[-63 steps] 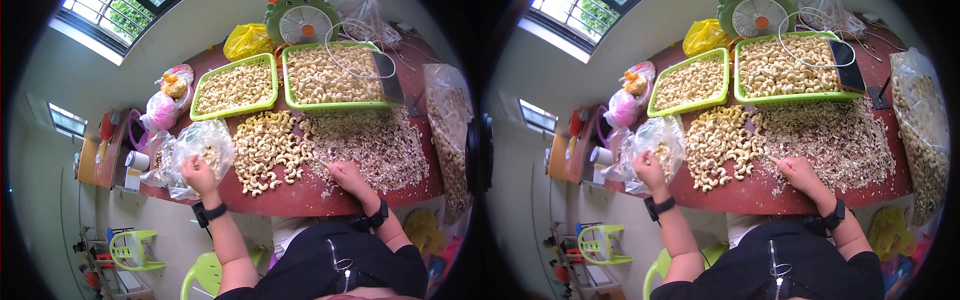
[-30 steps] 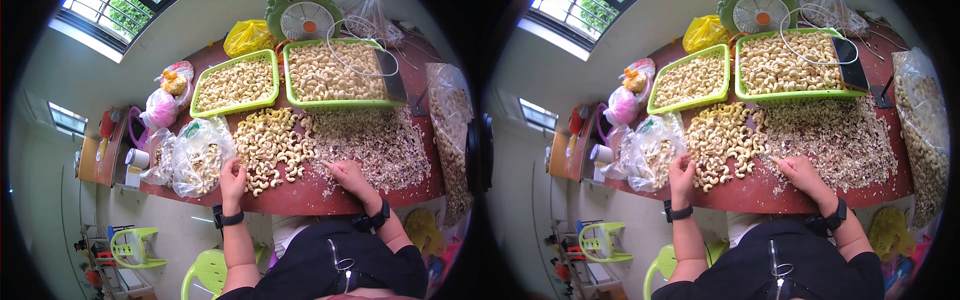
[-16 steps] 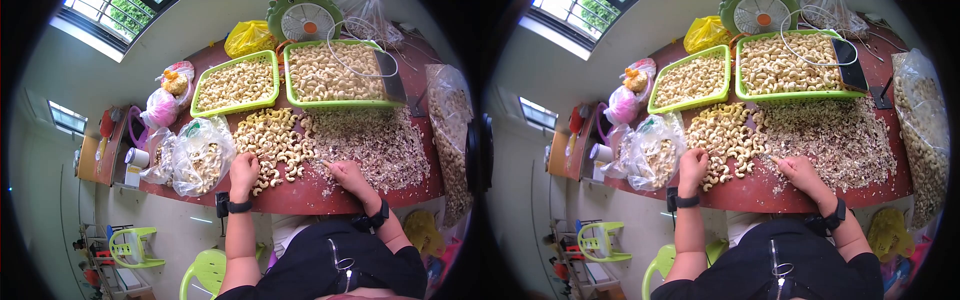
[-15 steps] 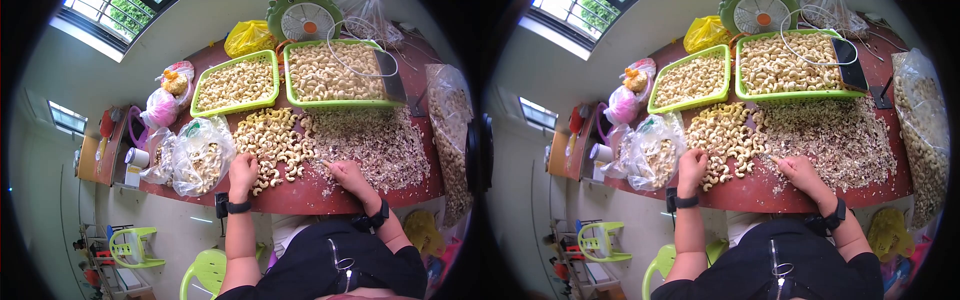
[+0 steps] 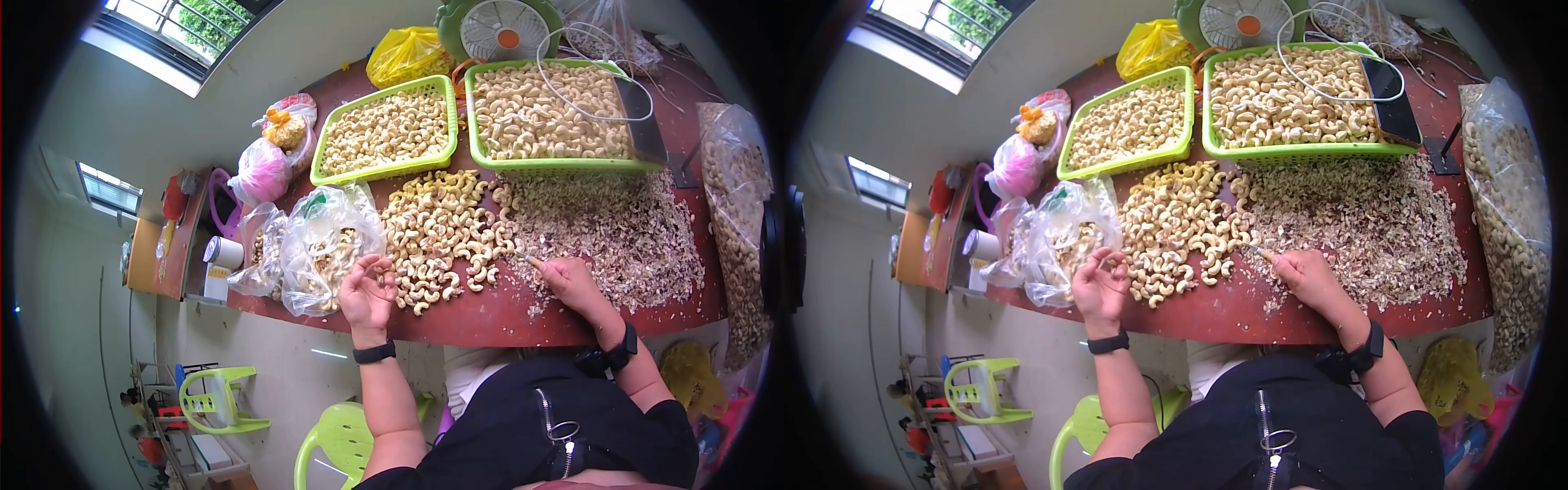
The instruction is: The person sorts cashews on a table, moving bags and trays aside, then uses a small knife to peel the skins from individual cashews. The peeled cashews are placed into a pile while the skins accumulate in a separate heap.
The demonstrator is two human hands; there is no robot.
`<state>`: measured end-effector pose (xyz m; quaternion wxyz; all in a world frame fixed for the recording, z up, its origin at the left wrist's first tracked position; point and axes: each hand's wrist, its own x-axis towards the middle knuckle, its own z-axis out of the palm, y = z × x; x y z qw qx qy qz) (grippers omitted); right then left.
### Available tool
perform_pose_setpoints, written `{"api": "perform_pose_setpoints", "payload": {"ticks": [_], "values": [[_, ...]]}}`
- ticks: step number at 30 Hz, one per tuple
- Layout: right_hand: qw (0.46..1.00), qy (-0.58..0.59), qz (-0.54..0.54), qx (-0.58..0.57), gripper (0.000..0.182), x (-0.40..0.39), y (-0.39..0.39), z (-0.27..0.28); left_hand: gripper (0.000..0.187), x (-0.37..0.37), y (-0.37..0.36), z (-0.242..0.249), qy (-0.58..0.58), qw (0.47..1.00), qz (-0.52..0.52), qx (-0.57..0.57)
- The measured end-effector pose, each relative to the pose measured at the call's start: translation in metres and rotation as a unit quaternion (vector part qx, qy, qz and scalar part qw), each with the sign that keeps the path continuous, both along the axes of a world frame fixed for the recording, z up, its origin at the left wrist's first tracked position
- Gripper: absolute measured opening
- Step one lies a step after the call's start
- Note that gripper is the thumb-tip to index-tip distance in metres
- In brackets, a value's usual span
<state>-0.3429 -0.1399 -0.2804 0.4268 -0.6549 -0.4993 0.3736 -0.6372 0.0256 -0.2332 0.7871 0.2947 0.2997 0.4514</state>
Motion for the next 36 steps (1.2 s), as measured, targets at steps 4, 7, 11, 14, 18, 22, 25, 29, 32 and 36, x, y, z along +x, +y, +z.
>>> {"api": "perform_pose_setpoints", "payload": {"ticks": [4, 7, 11, 14, 18, 22, 25, 29, 32, 36], "values": [[1.000, 0.000, -0.006, 0.025, 0.043, -0.002, 0.001, 0.000, 0.020, -0.009, 0.009, -0.016, 0.002, 1.000, -0.002, -0.004], [1.000, -0.002, -0.007, 0.014, 0.043, 0.000, 0.000, 0.000, 0.016, -0.003, 0.003, -0.011, 0.043, 0.999, -0.017, 0.016], [1.000, -0.005, -0.008, -0.011, 0.044, -0.002, 0.001, 0.003, 0.006, -0.003, 0.001, -0.020, 0.411, 0.892, 0.058, 0.179], [1.000, -0.008, -0.002, -0.009, 0.044, -0.002, 0.002, 0.003, 0.013, -0.003, -0.002, -0.024, 0.517, 0.818, 0.012, 0.252], [1.000, -0.012, 0.001, -0.002, 0.043, -0.002, 0.002, 0.004, 0.022, 0.020, -0.008, -0.013, 0.689, 0.662, -0.024, 0.295], [1.000, -0.017, 0.004, -0.005, 0.042, -0.001, 0.001, 0.002, 0.019, 0.038, -0.013, -0.016, 0.719, 0.610, -0.039, 0.331], [1.000, -0.014, -0.001, -0.013, 0.041, -0.002, 0.001, 0.002, 0.021, 0.037, -0.010, -0.016, 0.712, 0.622, -0.075, 0.318], [1.000, -0.022, -0.008, 0.003, 0.042, -0.003, 0.002, 0.004, 0.015, 0.016, -0.002, -0.014, 0.512, 0.822, 0.032, 0.247], [1.000, -0.015, -0.003, -0.002, 0.042, -0.002, 0.002, 0.004, 0.008, -0.010, 0.022, -0.002, 0.472, 0.854, 0.108, 0.190], [1.000, -0.006, -0.010, 0.001, 0.042, -0.002, 0.001, -0.003, 0.013, -0.047, 0.077, 0.012, 0.555, 0.799, 0.107, 0.205]]}}
